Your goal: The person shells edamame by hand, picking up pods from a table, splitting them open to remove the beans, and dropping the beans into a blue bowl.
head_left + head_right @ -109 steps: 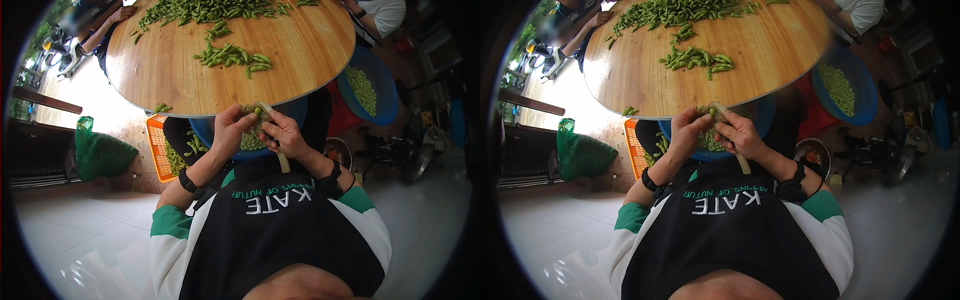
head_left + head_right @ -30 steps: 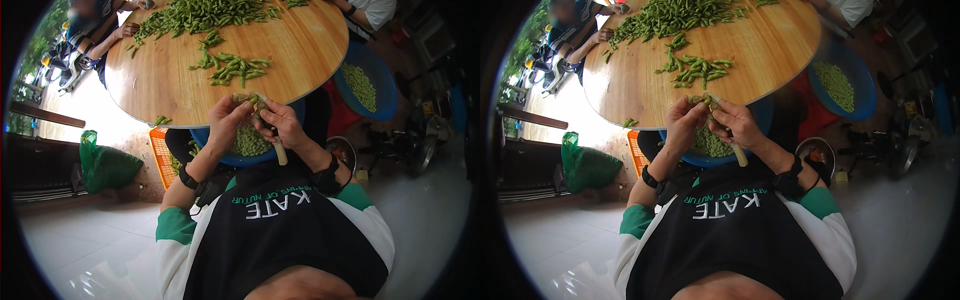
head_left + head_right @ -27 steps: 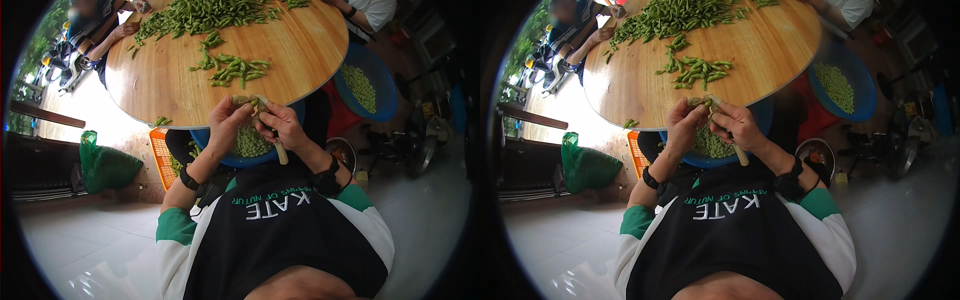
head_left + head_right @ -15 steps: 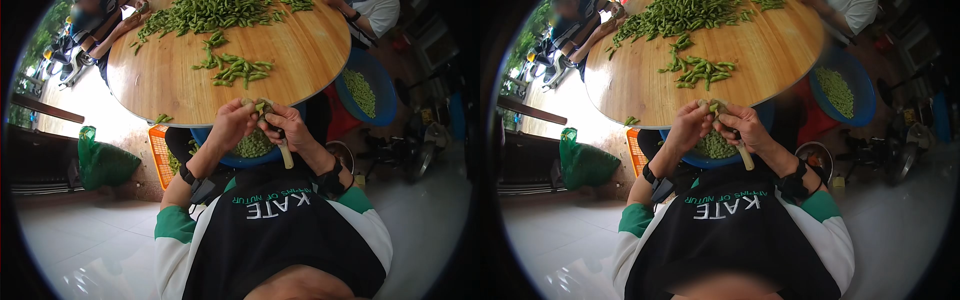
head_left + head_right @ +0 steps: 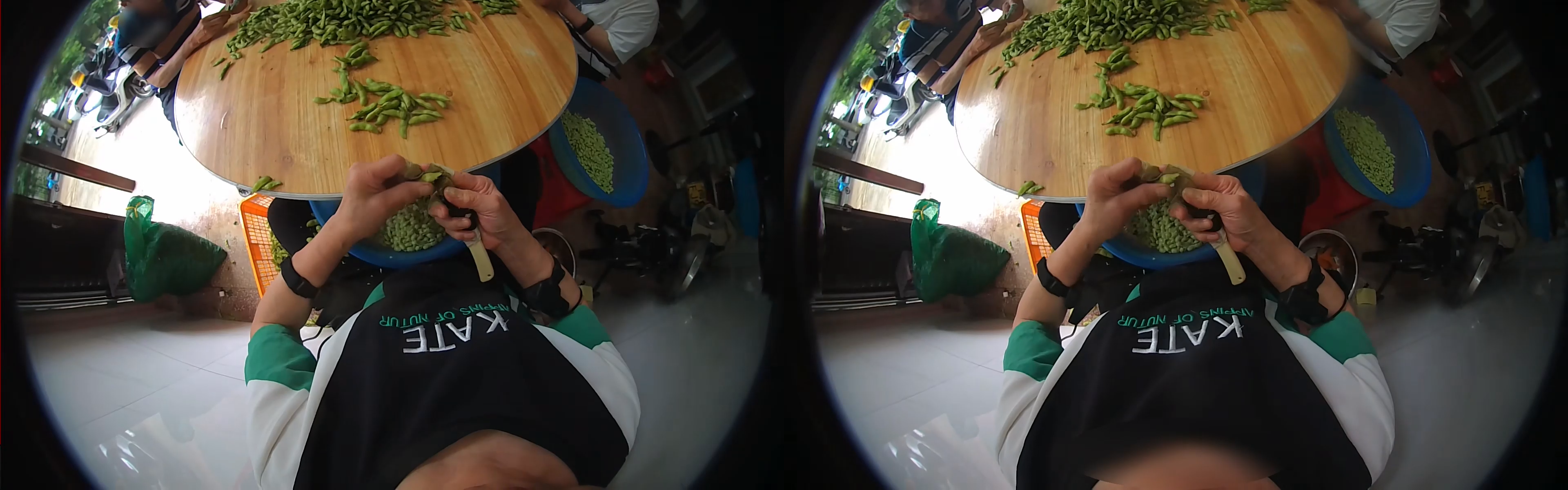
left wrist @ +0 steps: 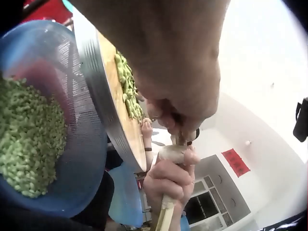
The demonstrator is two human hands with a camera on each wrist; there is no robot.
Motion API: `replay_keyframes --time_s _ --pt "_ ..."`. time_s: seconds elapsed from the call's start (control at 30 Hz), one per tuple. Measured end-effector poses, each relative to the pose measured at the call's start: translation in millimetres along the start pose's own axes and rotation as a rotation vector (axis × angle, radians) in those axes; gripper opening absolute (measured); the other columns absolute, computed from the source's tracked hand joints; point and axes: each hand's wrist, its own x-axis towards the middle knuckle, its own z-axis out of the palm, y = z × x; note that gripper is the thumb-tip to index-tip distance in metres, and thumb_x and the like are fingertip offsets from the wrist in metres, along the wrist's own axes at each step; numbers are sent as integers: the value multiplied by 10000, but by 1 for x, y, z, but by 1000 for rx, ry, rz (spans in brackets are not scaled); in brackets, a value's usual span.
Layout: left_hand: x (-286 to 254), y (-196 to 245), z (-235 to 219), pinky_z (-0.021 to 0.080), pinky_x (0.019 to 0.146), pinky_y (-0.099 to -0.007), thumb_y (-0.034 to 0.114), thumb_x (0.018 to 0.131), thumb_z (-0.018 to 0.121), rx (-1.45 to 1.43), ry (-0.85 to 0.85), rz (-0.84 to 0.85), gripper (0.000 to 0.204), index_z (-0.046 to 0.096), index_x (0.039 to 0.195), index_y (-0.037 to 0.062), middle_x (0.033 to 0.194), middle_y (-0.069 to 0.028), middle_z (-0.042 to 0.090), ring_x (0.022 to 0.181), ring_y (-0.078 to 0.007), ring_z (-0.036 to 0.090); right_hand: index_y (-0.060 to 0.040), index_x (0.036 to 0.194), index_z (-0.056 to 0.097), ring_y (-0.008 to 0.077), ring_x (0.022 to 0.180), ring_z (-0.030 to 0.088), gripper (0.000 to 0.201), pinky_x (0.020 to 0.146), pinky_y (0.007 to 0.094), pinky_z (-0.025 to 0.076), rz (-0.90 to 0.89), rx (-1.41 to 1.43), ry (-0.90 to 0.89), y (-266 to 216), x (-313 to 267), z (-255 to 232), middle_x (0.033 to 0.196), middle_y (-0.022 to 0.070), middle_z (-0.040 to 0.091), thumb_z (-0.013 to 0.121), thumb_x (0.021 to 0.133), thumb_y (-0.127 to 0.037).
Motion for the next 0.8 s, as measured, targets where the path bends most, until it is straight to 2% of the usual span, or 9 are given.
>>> replay_keyframes --time_s 0.07,0.2,0.27,0.4,0.47,0.57,0.7,0.77,0.8 --pt "2 6 2 401 478 -218 99 816 726 -378 -19 -252 131 622 791 25 647 5 580 584 -41 542 -40 1233 563 65 505 437 303 396 178 354 -28 27 -11 -5 -2 8 818 99 618 532 940 -116" --pt "5 12 8 388 479 -182 111 850 699 -405 12 -313 107 637 797 41 671 27 587 596 -30 541 -38 1255 547 61 505 436 323 401 176 356 -42 -11 7 -5 -4 7 815 88 618 532 942 -115" --pt "4 6 13 390 472 -181 113 860 685 -436 85 -357 96 640 830 34 680 16 597 594 -38 553 -41 1277 534 60 510 445 339 406 174 358 -59 -64 70 -2 -3 2 815 86 620 528 947 -116" --pt "6 -3 19 389 455 -188 110 885 646 -466 42 -308 95 612 885 22 704 -6 613 598 -58 576 -41 1273 543 53 518 457 327 413 176 354 -168 -285 147 1 -3 11 809 65 621 520 953 -109" --pt "7 0 22 390 444 -197 105 904 600 -506 31 -216 111 575 946 5 728 -37 625 602 -79 593 -31 1266 552 44 548 483 319 463 173 371 -262 -691 208 1 -1 12 806 36 620 523 956 -103" --pt "8 -8 24 393 442 -200 65 888 565 -598 40 -233 95 548 952 -4 757 -61 627 580 -90 584 -21 1271 551 28 591 505 329 525 169 388 -326 -862 273 5 0 16 817 21 625 534 950 -92" --pt "8 -17 31 403 452 -209 -9 842 510 -577 46 -251 77 533 915 -1 757 -68 615 587 -103 578 -30 1321 516 21 559 450 383 488 159 354 -322 -907 277 16 6 3 808 23 614 533 938 -56" --pt "8 -13 39 433 478 -234 -63 795 454 -589 138 -254 127 512 887 2 757 -76 600 608 -121 581 -38 1324 517 14 564 449 391 494 157 353 -833 -1305 172 25 18 -13 789 7 617 536 934 -51" --pt "9 -16 40 433 478 -234 -63 795 454 -590 137 -255 127 512 887 2 757 -76 600 608 -121 581 -38 1324 517 14 564 449 391 494 157 353 -832 -1305 174 24 16 -11 789 7 617 536 934 -51"
